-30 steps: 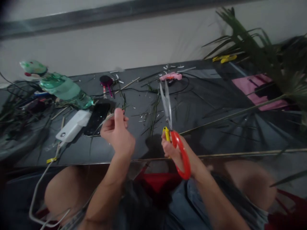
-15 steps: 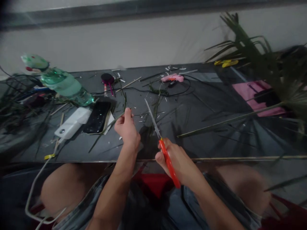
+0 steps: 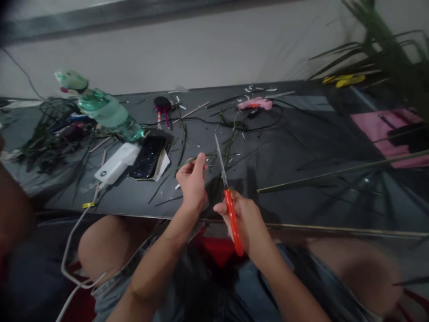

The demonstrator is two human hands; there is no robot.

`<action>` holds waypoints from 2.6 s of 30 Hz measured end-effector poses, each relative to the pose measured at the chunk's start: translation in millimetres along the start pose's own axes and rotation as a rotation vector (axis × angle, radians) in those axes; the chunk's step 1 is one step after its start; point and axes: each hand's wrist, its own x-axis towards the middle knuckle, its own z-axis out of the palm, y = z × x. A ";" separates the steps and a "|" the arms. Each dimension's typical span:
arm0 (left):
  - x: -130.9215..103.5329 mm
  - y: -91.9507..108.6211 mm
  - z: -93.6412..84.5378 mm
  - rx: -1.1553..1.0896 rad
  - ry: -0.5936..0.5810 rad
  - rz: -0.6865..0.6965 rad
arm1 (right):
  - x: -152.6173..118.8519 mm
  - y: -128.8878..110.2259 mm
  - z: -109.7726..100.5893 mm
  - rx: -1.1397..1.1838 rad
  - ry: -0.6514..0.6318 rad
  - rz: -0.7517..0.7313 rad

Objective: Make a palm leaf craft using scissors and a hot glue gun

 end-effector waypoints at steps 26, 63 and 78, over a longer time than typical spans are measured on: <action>-67.0 17.5 -89.2 0.918 -1.419 -0.086 | 20.7 14.4 -6.4 0.039 0.006 -0.061; 4.2 0.3 -146.2 0.357 -0.035 0.081 | 108.9 -9.6 -76.3 -0.883 -0.237 -0.408; 3.5 0.1 -144.7 0.413 -0.046 0.123 | 124.6 -3.3 -40.5 -1.167 -0.048 -0.764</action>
